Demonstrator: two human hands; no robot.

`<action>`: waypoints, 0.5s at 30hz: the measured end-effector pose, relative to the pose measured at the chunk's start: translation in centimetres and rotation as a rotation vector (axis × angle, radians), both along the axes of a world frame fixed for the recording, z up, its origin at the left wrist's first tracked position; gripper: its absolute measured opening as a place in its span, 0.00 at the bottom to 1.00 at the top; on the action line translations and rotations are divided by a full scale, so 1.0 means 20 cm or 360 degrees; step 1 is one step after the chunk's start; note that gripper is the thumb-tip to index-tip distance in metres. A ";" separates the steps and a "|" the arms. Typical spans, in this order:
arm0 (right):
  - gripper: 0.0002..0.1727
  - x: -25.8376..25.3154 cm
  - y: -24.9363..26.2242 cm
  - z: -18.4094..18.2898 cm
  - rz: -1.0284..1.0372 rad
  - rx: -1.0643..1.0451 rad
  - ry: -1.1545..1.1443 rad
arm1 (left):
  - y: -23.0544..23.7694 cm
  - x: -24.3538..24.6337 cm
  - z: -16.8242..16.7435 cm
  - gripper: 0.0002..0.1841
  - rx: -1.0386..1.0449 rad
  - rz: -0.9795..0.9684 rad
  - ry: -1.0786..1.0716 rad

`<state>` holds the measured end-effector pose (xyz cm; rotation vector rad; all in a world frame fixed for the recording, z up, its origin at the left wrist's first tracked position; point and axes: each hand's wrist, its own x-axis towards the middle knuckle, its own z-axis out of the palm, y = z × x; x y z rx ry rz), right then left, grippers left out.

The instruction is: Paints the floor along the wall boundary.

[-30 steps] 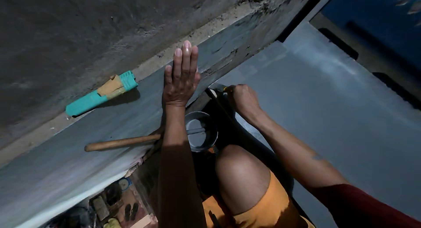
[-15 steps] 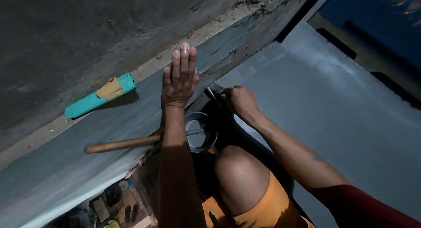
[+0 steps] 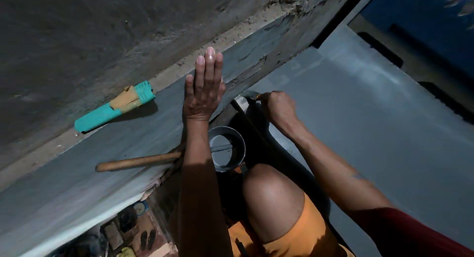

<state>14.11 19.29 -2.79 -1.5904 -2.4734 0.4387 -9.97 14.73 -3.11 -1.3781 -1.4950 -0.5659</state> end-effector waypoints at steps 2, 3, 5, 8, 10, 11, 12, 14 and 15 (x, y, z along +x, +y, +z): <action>0.08 -0.01 0.00 0.00 0.0021 0.0025 -0.0016 | 0.00 0.00 0.00 0.35 -0.0003 0.0021 0.0012; 0.07 -0.01 -0.01 0.00 0.0057 0.0045 -0.0011 | 0.00 0.00 0.00 0.35 0.0002 0.0020 0.0015; 0.07 -0.02 -0.02 0.00 0.0099 0.0037 -0.0010 | 0.00 0.00 0.00 0.35 0.0010 0.0016 0.0019; 0.11 -0.03 0.05 -0.02 -0.0021 -0.0026 -0.0119 | 0.00 0.00 0.00 0.35 -0.0002 0.0022 0.0020; 0.11 -0.04 0.09 -0.02 -0.0090 -0.0035 -0.0163 | 0.00 0.00 0.00 0.35 0.0004 0.0041 0.0026; 0.11 -0.03 0.09 -0.02 -0.0086 -0.0016 -0.0166 | 0.00 0.00 0.00 0.35 0.0003 0.0049 0.0032; 0.10 -0.03 0.07 -0.02 -0.0056 0.0012 -0.0153 | 0.00 0.00 0.00 0.36 0.0004 0.0047 0.0034; 0.09 -0.03 0.05 -0.02 0.0000 0.0008 -0.0126 | 0.01 0.00 0.00 0.36 0.0010 0.0041 0.0034; 0.10 -0.03 0.05 -0.02 -0.0002 0.0003 -0.0131 | 0.01 0.00 -0.01 0.36 0.0011 0.0038 0.0037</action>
